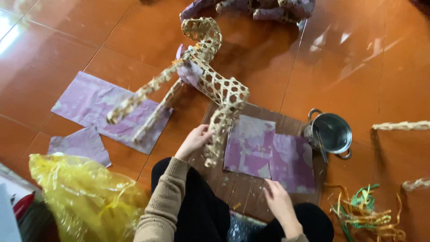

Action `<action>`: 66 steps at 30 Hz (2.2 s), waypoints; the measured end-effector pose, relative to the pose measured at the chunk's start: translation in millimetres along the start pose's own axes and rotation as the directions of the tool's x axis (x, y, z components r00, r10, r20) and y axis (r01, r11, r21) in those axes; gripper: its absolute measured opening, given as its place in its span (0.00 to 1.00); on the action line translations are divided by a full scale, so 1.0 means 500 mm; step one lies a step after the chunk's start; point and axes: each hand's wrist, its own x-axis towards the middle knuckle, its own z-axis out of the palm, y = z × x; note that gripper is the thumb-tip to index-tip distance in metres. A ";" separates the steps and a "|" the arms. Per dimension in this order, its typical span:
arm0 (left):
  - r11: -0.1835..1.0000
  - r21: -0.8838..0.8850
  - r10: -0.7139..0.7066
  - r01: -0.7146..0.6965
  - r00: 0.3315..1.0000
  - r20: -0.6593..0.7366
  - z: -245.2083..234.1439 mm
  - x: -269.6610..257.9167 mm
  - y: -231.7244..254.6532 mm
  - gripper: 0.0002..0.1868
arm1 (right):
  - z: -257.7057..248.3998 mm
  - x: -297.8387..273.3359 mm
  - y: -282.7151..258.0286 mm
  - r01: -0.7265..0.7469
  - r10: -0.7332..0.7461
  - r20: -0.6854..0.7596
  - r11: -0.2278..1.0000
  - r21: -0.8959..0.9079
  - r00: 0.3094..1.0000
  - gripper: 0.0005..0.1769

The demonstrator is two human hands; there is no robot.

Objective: Applying decorative paper to a woven bamboo giraffe frame using a brush and adhesive

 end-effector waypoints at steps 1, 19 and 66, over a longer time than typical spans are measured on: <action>1.000 0.027 0.004 -0.005 0.999 0.035 0.023 -0.030 -0.007 0.23 | 0.037 -0.024 0.016 0.062 -0.063 0.015 0.995 0.077 0.998 0.21; 0.925 0.349 0.151 0.150 0.699 -0.699 0.065 0.310 -0.101 0.19 | 0.142 -0.014 0.086 -0.008 0.047 0.414 0.995 -0.097 0.909 0.24; 0.797 0.515 0.507 -0.315 0.813 -0.288 0.090 -0.034 -0.320 0.07 | 0.109 -0.609 0.541 -0.821 0.894 -0.440 0.310 0.480 0.080 0.04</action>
